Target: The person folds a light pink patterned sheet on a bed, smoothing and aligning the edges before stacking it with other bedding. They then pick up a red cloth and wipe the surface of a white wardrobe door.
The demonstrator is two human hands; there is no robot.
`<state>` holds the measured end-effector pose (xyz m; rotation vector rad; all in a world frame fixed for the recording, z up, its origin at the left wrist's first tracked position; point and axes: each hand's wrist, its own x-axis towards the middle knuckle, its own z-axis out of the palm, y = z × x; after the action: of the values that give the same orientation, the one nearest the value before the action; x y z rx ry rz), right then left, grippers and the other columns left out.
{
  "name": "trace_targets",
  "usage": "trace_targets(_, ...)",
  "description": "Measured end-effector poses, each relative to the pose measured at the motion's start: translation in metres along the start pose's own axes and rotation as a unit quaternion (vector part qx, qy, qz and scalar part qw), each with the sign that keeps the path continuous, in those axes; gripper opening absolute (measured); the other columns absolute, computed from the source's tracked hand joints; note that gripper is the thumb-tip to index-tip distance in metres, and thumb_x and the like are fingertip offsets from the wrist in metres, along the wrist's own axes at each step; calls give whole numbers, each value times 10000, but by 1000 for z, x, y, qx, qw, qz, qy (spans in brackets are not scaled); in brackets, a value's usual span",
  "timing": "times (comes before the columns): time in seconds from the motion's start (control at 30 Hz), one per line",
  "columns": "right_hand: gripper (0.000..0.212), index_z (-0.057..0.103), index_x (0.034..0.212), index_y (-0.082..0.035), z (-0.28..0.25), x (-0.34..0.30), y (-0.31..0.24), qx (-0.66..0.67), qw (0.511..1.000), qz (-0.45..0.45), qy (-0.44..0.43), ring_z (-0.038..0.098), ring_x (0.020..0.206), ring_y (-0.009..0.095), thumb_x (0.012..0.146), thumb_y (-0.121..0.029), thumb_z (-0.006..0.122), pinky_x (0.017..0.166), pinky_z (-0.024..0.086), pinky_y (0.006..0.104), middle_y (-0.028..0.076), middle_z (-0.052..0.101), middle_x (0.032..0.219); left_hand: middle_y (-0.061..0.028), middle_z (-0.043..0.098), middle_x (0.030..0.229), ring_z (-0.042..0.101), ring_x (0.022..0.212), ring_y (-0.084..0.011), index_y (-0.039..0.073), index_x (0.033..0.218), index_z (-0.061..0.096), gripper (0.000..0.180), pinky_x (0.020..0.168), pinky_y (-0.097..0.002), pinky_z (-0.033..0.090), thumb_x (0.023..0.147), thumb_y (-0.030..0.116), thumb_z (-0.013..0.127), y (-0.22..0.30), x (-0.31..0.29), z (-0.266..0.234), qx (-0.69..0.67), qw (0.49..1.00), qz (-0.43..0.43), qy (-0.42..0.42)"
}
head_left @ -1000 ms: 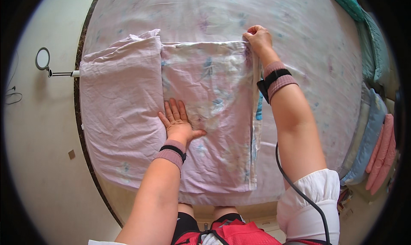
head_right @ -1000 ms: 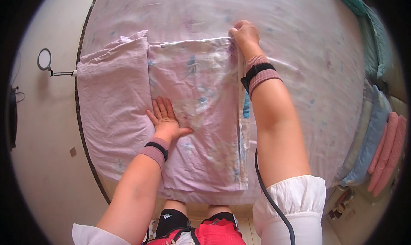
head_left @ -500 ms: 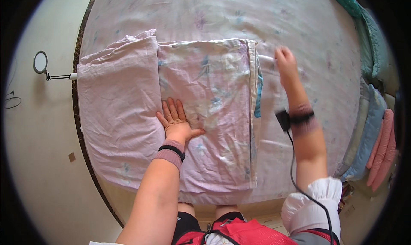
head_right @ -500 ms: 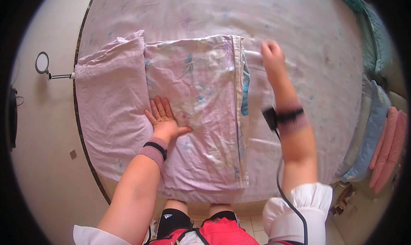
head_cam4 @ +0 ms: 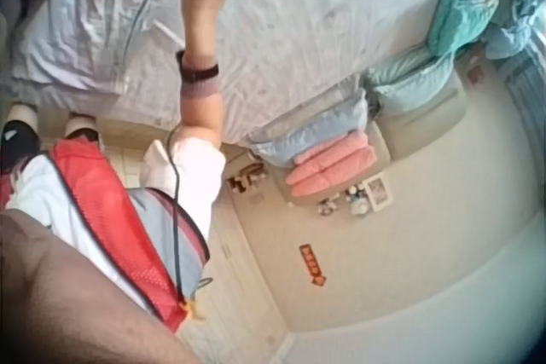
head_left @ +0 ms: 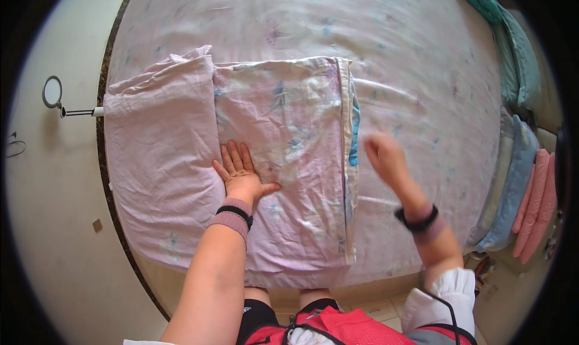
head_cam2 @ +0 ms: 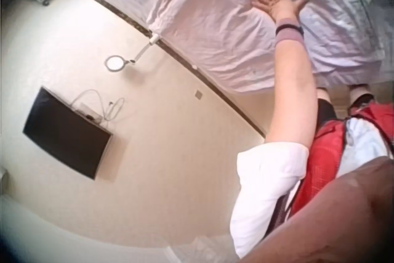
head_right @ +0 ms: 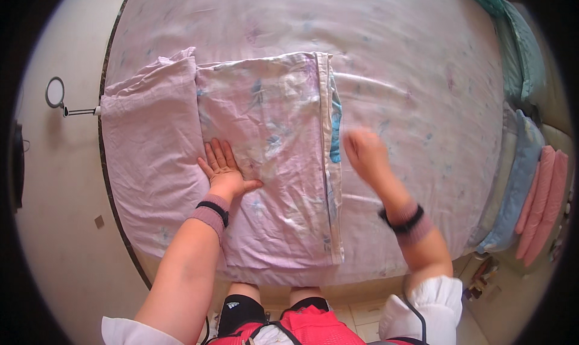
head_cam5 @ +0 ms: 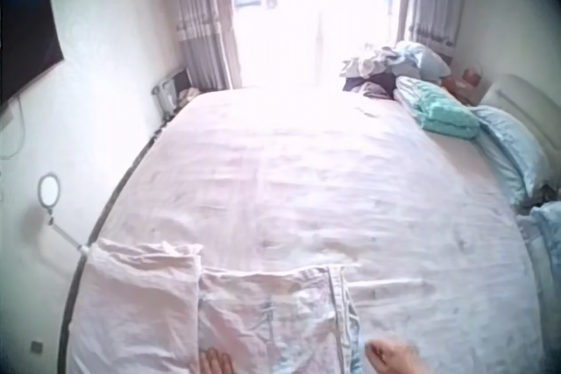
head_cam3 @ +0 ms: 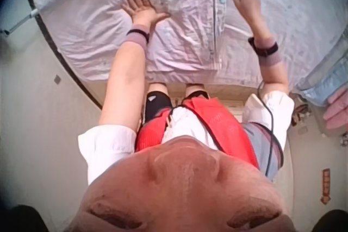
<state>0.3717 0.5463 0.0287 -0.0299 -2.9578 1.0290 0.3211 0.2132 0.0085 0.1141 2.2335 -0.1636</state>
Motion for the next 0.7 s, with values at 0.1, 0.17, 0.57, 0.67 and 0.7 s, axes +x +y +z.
trace_targets(0.1, 150, 671, 827, -47, 16, 116, 10, 9, 986, -43, 160, 611, 766, 358, 901, -176, 657, 676, 476, 447, 155, 617, 788, -309, -215, 1603, -278, 1466, -458, -61, 1542, -144, 1504, 1115, -665, -168, 634, 763, 726, 8, 1, 0, -2, 1000, 8, 2)
trace_targets(0.17, 194, 733, 905, -78, 22, 165, 12, -13, 987, 28, 160, 664, 872, 336, 880, -265, 688, 761, 523, 427, 143, 686, 888, -314, -217, 1600, -282, 1464, -460, -65, 1540, -147, 1507, 1115, -665, -167, 633, 756, 733, 9, 2, 2, -5, 1000, 9, 6)
trace_targets(0.57, 248, 734, 967, 4, 39, 213, 60, 240, 931, 273, 24, 690, 790, 211, 848, -213, 720, 707, 551, 353, 116, 730, 915, -282, -206, 1616, -264, 1478, -438, -26, 1563, -110, 1469, 1123, -659, -166, 649, 774, 715, 5, 0, 2, 11, 1000, -13, -1)
trace_targets(0.67, 237, 721, 980, 35, 49, 206, 69, 311, 901, 295, 67, 659, 717, 166, 869, -172, 698, 652, 537, 322, 102, 716, 880, -309, -224, 1600, -287, 1462, -459, -61, 1540, -152, 1502, 1116, -669, -163, 644, 780, 712, 3, 2, 3, 10, 1000, -1, -2)
trace_targets(0.7, 239, 722, 986, 31, 50, 204, 71, 314, 901, 288, 75, 664, 718, 170, 872, -177, 697, 655, 539, 325, 105, 718, 881, -309, -224, 1600, -286, 1462, -459, -60, 1540, -151, 1502, 1116, -669, -162, 644, 781, 711, 5, 2, 3, 10, 1000, 0, -1)
